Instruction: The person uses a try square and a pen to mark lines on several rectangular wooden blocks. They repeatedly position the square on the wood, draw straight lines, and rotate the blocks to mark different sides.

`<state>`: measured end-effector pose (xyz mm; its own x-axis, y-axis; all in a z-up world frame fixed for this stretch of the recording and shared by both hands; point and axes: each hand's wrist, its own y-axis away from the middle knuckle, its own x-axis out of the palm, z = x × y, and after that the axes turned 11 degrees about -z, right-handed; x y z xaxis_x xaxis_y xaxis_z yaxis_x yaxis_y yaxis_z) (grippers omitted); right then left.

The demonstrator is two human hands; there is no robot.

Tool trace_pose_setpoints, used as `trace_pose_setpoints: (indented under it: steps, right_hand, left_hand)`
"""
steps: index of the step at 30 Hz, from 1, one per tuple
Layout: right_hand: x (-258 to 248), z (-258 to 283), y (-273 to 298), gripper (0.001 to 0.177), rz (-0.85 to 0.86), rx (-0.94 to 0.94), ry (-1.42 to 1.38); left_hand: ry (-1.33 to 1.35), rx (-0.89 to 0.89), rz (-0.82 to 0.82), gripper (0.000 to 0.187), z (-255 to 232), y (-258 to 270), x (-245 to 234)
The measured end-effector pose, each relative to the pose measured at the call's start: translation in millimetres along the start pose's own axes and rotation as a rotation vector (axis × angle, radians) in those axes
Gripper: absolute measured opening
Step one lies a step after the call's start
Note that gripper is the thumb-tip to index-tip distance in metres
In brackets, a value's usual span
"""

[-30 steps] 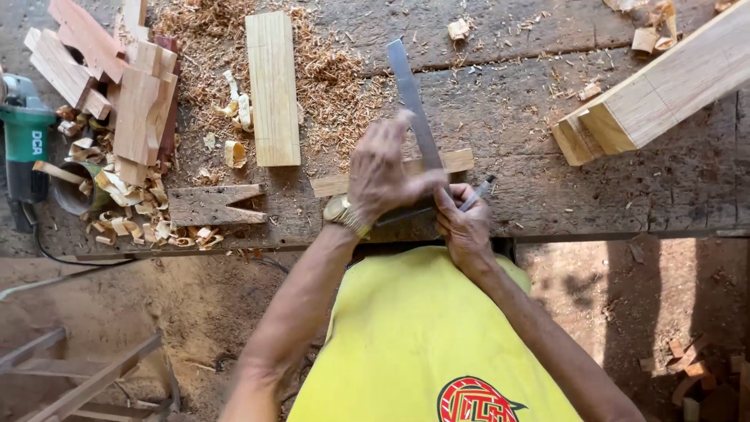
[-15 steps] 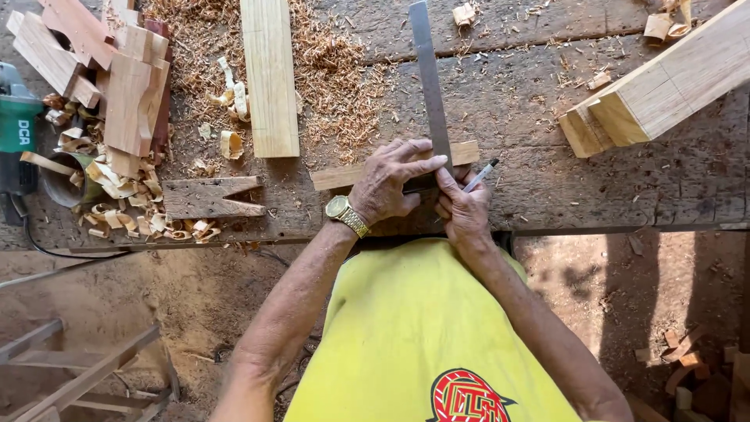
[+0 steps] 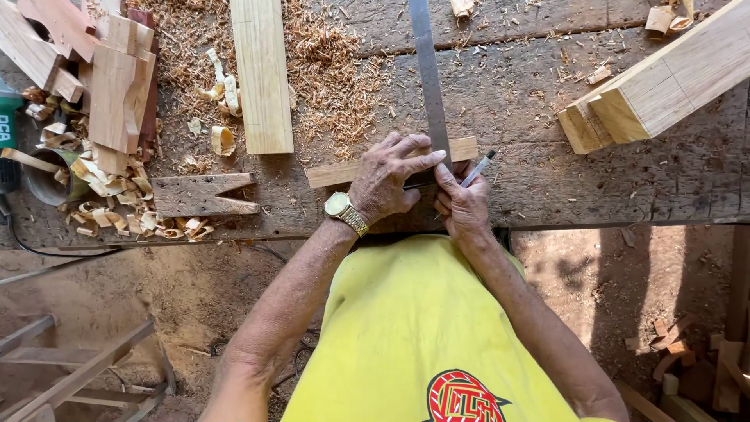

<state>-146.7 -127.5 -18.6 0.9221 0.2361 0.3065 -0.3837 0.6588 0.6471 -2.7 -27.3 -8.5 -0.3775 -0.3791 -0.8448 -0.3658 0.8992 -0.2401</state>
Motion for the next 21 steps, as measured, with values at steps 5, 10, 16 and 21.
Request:
trace_pose_setpoints:
  steps: [5,10,16,21]
  right_hand:
    - [-30,27,15,0.026,-0.057,-0.438,0.546]
    - [-54,44,9,0.069,0.0,-0.944,0.647]
    - [-59,30,-11,0.016,0.097,-1.138,0.757]
    - [-27,55,-1,0.023,0.15,-1.215,0.889]
  left_hand:
    - [-0.079,-0.004,0.009,0.067,-5,-4,6]
    - [-0.09,-0.029,0.024,0.066,-12,-8,4]
    - [-0.057,-0.032,0.046,0.066,-16,-10,-1]
    - [-0.048,-0.029,0.008,0.063,-17,-11,2]
